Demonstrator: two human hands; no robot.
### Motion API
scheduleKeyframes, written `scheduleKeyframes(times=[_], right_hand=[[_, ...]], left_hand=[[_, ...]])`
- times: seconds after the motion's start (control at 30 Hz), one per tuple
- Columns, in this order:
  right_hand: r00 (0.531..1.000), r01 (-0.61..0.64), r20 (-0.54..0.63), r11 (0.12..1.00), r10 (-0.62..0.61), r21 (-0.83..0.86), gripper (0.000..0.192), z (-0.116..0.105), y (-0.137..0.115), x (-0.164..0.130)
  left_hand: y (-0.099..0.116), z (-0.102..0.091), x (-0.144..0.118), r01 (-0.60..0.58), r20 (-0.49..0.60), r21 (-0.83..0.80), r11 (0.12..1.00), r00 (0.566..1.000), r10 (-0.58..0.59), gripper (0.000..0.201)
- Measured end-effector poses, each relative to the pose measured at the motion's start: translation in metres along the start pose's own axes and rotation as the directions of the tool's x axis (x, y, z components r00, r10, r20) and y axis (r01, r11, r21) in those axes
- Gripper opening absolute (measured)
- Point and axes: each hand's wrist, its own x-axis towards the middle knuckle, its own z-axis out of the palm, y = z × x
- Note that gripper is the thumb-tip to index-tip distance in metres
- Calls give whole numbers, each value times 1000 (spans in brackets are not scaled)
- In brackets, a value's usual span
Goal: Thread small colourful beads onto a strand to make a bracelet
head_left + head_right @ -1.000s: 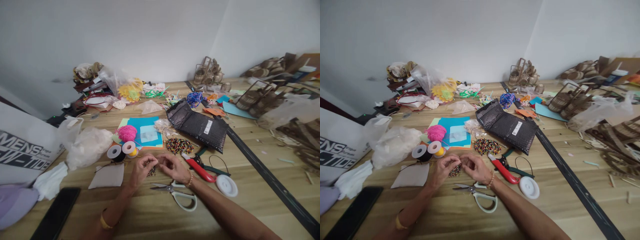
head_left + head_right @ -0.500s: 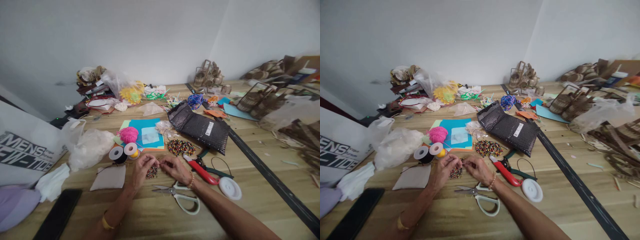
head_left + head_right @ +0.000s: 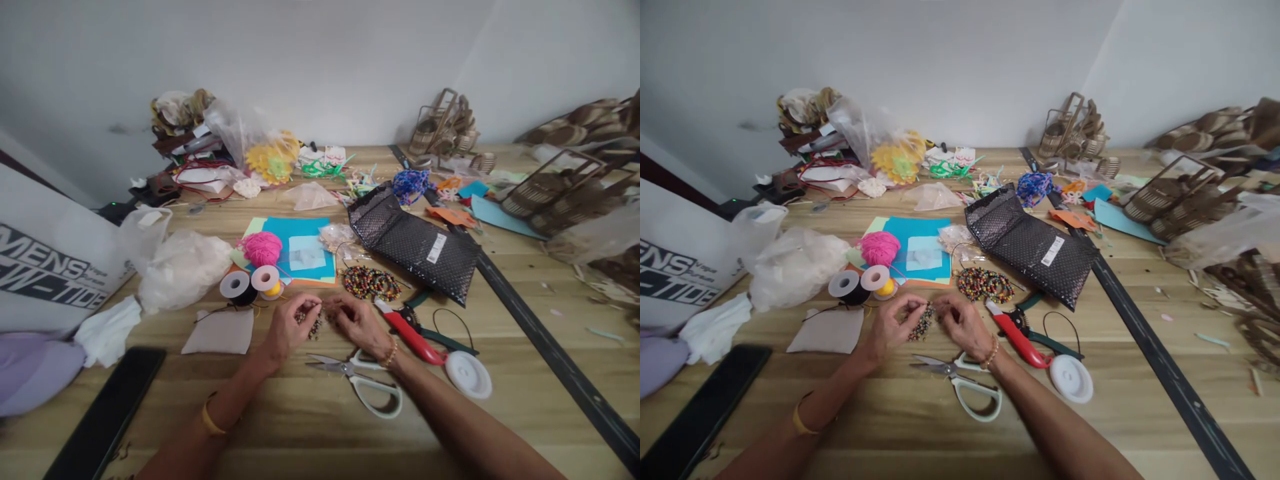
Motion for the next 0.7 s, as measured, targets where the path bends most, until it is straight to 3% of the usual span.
scheduleKeyframes(times=[0.17, 0.33, 0.5, 0.6, 0.7], right_hand=[[984, 165, 93, 968, -150, -188, 25, 2, -4, -4], [977, 190, 165, 906, -136, -379, 14, 8, -3, -8], [982, 181, 140, 867, -130, -465, 16, 7, -1, -7], [987, 160, 90, 895, -135, -415, 11, 2, -6, -5], [993, 111, 69, 973, -99, -203, 20, 0, -13, -4]], left_hand=[[-1, 0, -2, -99, -13, 61, 993, 995, 100, 11], [-2, 1, -5, -139, -22, 48, 989, 990, 140, 10], [-4, 0, -5, -132, -11, 20, 991, 991, 132, 11], [-4, 2, -6, -180, 3, 20, 983, 984, 180, 12], [-4, 4, -7, -221, 20, 29, 975, 975, 220, 12]])
